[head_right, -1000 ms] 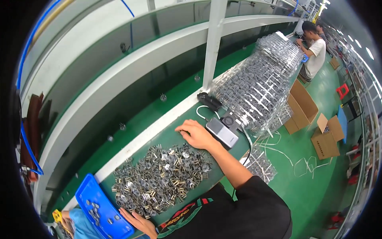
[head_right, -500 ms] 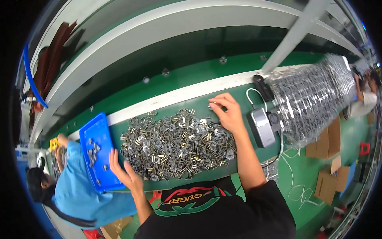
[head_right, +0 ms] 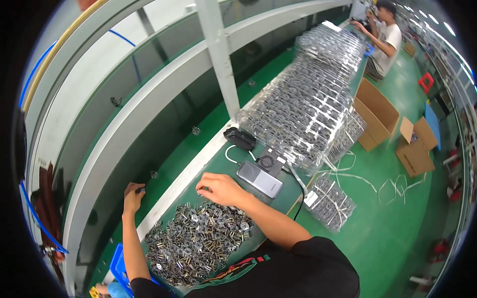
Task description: The person assembles small metal clips and plastic connector housings by hand on a production line.
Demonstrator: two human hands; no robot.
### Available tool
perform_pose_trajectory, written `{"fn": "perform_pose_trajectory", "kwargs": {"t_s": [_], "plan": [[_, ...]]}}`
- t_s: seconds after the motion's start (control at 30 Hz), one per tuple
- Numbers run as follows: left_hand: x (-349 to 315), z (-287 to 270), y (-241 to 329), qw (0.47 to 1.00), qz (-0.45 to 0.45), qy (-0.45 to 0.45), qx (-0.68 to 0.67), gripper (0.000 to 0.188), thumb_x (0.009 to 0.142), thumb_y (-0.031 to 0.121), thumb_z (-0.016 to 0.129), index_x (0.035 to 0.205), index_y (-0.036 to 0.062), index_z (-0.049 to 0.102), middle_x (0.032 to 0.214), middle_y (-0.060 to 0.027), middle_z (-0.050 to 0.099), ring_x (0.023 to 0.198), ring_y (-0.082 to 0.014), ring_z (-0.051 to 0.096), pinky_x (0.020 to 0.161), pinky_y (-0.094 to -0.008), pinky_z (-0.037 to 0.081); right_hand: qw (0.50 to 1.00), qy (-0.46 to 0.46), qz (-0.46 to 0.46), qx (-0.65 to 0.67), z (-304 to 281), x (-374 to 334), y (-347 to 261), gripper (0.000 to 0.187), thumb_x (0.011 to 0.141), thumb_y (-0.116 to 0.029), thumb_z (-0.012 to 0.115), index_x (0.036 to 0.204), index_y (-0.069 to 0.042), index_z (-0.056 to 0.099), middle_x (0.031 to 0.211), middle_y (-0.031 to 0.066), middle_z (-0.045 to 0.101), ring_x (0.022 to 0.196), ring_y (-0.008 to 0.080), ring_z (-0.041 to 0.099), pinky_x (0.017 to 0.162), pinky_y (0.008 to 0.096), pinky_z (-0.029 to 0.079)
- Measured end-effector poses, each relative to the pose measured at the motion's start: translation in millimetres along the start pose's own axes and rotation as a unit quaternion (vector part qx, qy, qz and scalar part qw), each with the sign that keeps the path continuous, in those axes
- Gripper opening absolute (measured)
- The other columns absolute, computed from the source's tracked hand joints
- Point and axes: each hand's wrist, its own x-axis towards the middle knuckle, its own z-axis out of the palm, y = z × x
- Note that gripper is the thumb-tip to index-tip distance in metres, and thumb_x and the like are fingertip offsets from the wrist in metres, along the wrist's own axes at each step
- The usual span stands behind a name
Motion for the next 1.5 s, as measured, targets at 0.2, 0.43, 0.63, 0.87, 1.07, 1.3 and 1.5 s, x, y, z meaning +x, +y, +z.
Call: {"fn": "perform_pose_trajectory", "kwargs": {"t_s": [0.2,0.43,0.63,0.87,1.07,1.3,1.5], "plan": [[-26.2,-7.7,41.0,0.856,-0.169,0.134,-0.469,0.034,0.084,0.003,0.064,0.116,-0.0069,0.060,0.092,-0.0068,0.060,0.072,-0.0101,0.057,0.065,-0.0211,0.049,0.999,-0.003,-0.018,0.046,7.4,4.2,6.5,0.012,0.084,-0.014,0.068,0.093,-0.006,0.066,0.086,0.0065,0.059,0.065,0.0174,0.060,0.058,0.0297,0.049],[-94.8,-30.3,164.7,0.910,-0.070,0.203,-0.356,0.045,0.071,-0.010,0.070,0.115,-0.0049,0.061,0.103,-0.0075,0.059,0.093,-0.0155,0.059,0.083,-0.0260,0.049,0.991,-0.004,-0.048,0.127,-3.6,18.0,-40.0,0.013,0.083,-0.010,0.070,0.094,-0.005,0.068,0.091,0.0050,0.061,0.072,0.0133,0.061,0.059,0.0255,0.049],[-103.9,-16.1,209.3,0.914,-0.004,0.172,-0.368,0.033,0.070,-0.001,0.078,0.101,0.0011,0.066,0.078,-0.0034,0.060,0.061,-0.0060,0.056,0.056,-0.0203,0.049,0.989,0.029,-0.120,0.080,-6.4,19.8,-102.5,0.017,0.076,0.002,0.073,0.091,-0.001,0.068,0.088,0.0075,0.063,0.069,0.0131,0.060,0.056,0.0250,0.048],[-127.5,-26.5,203.8,0.913,0.000,0.116,-0.391,0.041,0.066,0.003,0.083,0.105,0.0025,0.069,0.075,-0.0030,0.059,0.059,-0.0061,0.057,0.054,-0.0201,0.047,0.980,-0.022,-0.199,-0.018,13.1,18.0,-124.3,0.017,0.070,0.002,0.074,0.085,-0.002,0.067,0.080,0.0068,0.059,0.062,0.0185,0.059,0.051,0.0279,0.046],[-137.6,-23.3,194.6,0.915,0.009,0.073,-0.397,0.045,0.064,0.004,0.083,0.107,0.0038,0.069,0.077,-0.0036,0.060,0.059,-0.0068,0.057,0.054,-0.0217,0.046,0.980,-0.042,-0.191,-0.046,26.7,8.1,-130.5,0.017,0.069,0.002,0.073,0.083,-0.002,0.066,0.079,0.0066,0.059,0.060,0.0194,0.059,0.049,0.0292,0.045],[-137.3,-16.7,190.5,0.927,0.020,0.103,-0.361,0.048,0.065,-0.002,0.080,0.111,0.0057,0.069,0.079,-0.0030,0.060,0.062,-0.0070,0.059,0.054,-0.0227,0.047,0.982,-0.010,-0.187,-0.025,41.9,2.9,-119.7,0.023,0.068,0.004,0.070,0.090,-0.002,0.067,0.078,0.0073,0.061,0.061,0.0207,0.061,0.048,0.0294,0.046],[-128.3,-25.6,173.4,0.870,-0.084,0.006,-0.485,0.029,0.082,0.000,0.068,0.110,0.0048,0.070,0.089,-0.0063,0.060,0.066,-0.0092,0.059,0.059,-0.0201,0.045,0.988,-0.074,-0.117,-0.070,21.5,5.5,-105.0,0.022,0.080,0.000,0.065,0.102,-0.002,0.069,0.075,0.0099,0.061,0.063,0.0220,0.061,0.054,0.0313,0.047]]}}
